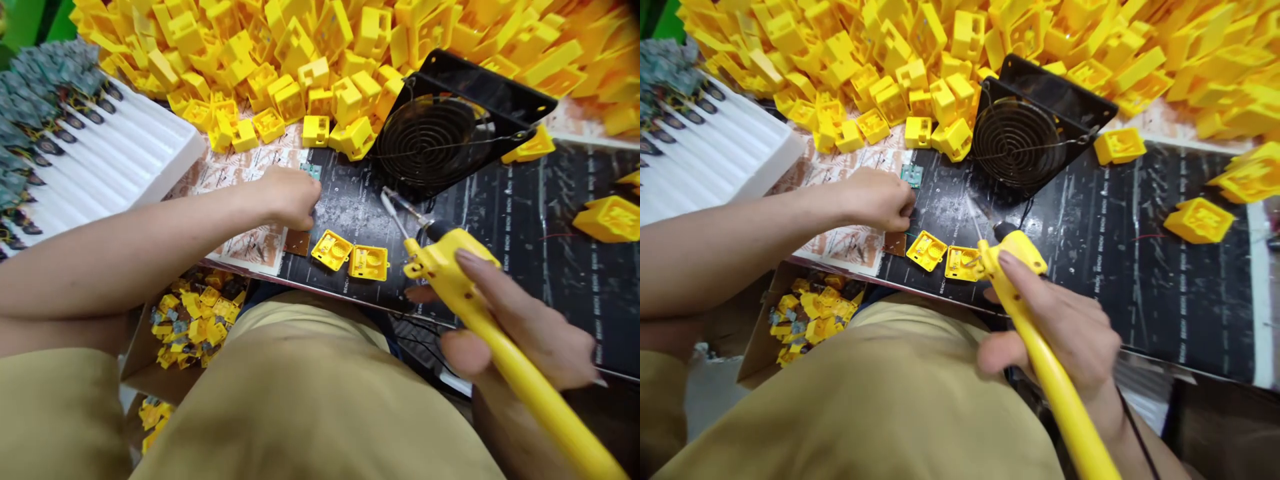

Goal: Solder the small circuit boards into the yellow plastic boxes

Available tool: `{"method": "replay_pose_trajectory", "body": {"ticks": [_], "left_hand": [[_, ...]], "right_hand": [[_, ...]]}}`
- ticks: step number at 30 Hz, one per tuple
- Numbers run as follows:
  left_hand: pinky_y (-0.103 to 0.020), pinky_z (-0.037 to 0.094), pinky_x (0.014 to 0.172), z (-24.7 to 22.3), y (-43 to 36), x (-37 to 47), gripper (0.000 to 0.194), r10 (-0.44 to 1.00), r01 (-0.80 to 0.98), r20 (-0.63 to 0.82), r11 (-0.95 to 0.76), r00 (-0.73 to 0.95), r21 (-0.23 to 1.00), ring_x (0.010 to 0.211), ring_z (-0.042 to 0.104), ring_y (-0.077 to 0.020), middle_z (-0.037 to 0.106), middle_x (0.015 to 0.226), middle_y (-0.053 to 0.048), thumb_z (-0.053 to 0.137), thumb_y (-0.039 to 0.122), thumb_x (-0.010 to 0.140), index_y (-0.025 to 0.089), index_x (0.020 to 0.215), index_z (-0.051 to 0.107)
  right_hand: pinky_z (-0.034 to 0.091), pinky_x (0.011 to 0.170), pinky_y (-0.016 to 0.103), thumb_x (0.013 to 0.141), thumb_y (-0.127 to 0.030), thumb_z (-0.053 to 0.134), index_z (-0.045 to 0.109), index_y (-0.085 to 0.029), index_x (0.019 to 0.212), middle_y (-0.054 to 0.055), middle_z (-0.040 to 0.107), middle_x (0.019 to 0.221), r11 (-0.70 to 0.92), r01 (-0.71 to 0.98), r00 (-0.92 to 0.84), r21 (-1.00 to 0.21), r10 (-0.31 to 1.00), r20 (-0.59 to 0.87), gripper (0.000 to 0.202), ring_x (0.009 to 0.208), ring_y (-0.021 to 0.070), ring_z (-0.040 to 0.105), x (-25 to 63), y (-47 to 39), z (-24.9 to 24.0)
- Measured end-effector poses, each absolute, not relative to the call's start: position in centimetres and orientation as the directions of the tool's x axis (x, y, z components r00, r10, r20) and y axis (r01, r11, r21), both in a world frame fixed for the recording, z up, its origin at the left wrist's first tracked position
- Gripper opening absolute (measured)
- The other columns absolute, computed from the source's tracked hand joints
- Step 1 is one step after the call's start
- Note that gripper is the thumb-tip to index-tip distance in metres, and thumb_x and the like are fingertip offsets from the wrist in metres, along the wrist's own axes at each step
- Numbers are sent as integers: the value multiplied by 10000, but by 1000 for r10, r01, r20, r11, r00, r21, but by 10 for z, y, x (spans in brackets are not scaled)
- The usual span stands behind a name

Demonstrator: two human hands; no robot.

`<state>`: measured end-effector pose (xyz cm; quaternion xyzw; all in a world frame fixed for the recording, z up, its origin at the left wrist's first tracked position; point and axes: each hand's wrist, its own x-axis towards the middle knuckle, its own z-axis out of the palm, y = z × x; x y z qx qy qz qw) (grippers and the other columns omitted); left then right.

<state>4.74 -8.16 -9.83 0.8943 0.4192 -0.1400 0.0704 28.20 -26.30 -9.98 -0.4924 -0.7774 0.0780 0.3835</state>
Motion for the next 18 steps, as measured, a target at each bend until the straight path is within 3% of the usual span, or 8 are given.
{"method": "replay_pose_trajectory", "body": {"ticks": [2, 5, 7, 10, 12, 15, 18], "left_hand": [[-274, 460, 621, -95, -84, 37, 24, 692, 748, -288, -638, 662, 186, 600, 611, -163, 619, 570, 24, 665, 232, 632, 216, 632, 682], [-247, 489, 677, -93, -96, 20, 103, 673, 671, -198, -571, 713, 473, 712, 670, -140, 731, 761, 23, 626, 214, 729, 221, 770, 721], [-244, 504, 660, -94, -105, 12, 114, 695, 635, -180, -478, 696, 607, 689, 682, -133, 735, 741, 17, 611, 218, 782, 202, 826, 714], [-245, 498, 588, -96, -116, 11, 122, 689, 595, -242, -333, 684, 732, 549, 654, -121, 703, 615, 23, 577, 216, 840, 184, 862, 693], [-267, 506, 640, -97, -119, 13, 109, 683, 607, -260, -331, 682, 723, 569, 661, -127, 703, 606, 21, 587, 209, 841, 181, 843, 693], [-384, 469, 876, -93, -121, 20, 86, 697, 682, -222, -496, 682, 537, 789, 693, -179, 747, 749, -3, 642, 231, 807, 191, 804, 719], [-463, 361, 980, -88, -122, 26, 114, 690, 715, -226, -589, 688, 377, 907, 664, -217, 757, 848, -14, 632, 251, 805, 208, 814, 737]], "right_hand": [[569, 666, 245, 942, -343, 576, 481, -261, 1394, 6, 711, 818, 556, 671, -291, -492, 807, 514, 469, 637, 145, 674, 272, -252, -100], [540, 681, 210, 901, -178, 634, 592, -237, 1131, -11, 697, 837, 596, 653, -349, -468, 785, 512, 241, 706, 121, 678, 259, -233, -109], [551, 771, 259, 876, -266, 682, 577, -214, 1059, 23, 694, 916, 628, 622, -382, -468, 765, 518, 218, 823, 158, 685, 250, -221, -120], [508, 968, 407, 842, -392, 715, 533, -182, 1143, 78, 680, 1001, 665, 617, -452, -420, 737, 503, 409, 966, 230, 661, 237, -206, -140], [493, 982, 434, 859, -335, 700, 517, -171, 1171, 96, 673, 1032, 663, 639, -460, -391, 736, 496, 397, 965, 233, 655, 230, -198, -149], [489, 979, 439, 870, -347, 690, 529, -174, 1166, 74, 679, 981, 660, 651, -439, -374, 730, 524, 379, 876, 208, 659, 227, -195, -148], [516, 898, 326, 835, -302, 736, 588, -205, 1090, -15, 661, 788, 686, 635, -403, -356, 687, 604, 310, 693, 131, 628, 235, -208, -127]]}}
